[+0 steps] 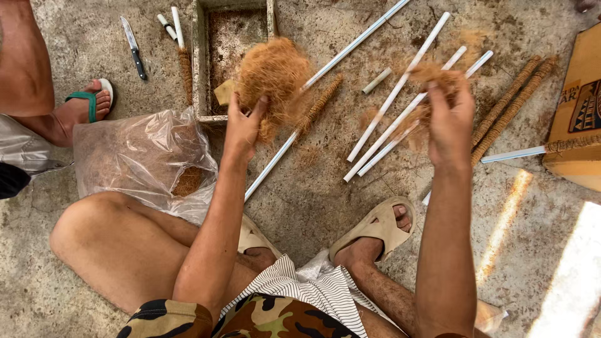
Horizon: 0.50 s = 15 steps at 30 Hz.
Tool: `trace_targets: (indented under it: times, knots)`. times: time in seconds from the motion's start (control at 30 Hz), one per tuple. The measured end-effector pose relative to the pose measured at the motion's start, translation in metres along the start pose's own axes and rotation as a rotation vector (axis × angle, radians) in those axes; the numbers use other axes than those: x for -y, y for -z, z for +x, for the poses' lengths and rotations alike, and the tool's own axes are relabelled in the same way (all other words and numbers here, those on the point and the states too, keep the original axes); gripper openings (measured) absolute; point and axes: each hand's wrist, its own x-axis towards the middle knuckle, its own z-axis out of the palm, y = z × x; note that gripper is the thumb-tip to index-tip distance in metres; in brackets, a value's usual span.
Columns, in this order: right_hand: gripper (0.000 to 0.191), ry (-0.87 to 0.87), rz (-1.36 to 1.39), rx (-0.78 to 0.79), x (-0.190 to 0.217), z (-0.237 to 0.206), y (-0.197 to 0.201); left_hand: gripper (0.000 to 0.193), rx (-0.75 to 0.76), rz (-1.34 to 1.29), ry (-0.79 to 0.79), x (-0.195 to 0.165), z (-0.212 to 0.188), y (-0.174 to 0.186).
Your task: The person sits on the floor and assembles brooms by hand. They gather coconut coir, wrap it around white plastic rods, and secure the bristles with thin wire.
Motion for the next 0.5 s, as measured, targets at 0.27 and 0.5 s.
trace_targets:
  times: [0.27,0.5]
  knots:
    - [0.012,0.058,0.345,0.23,0.025,-0.013,0.016,0.082,0.179,0.023,0.03,-0.024,0.007,0.042]
    - [0.014,0.01,0.454,0.415,0.028,-0.028,-0.006,0.053,0.471,1.124,0.266,-0.039,-0.014,0.055]
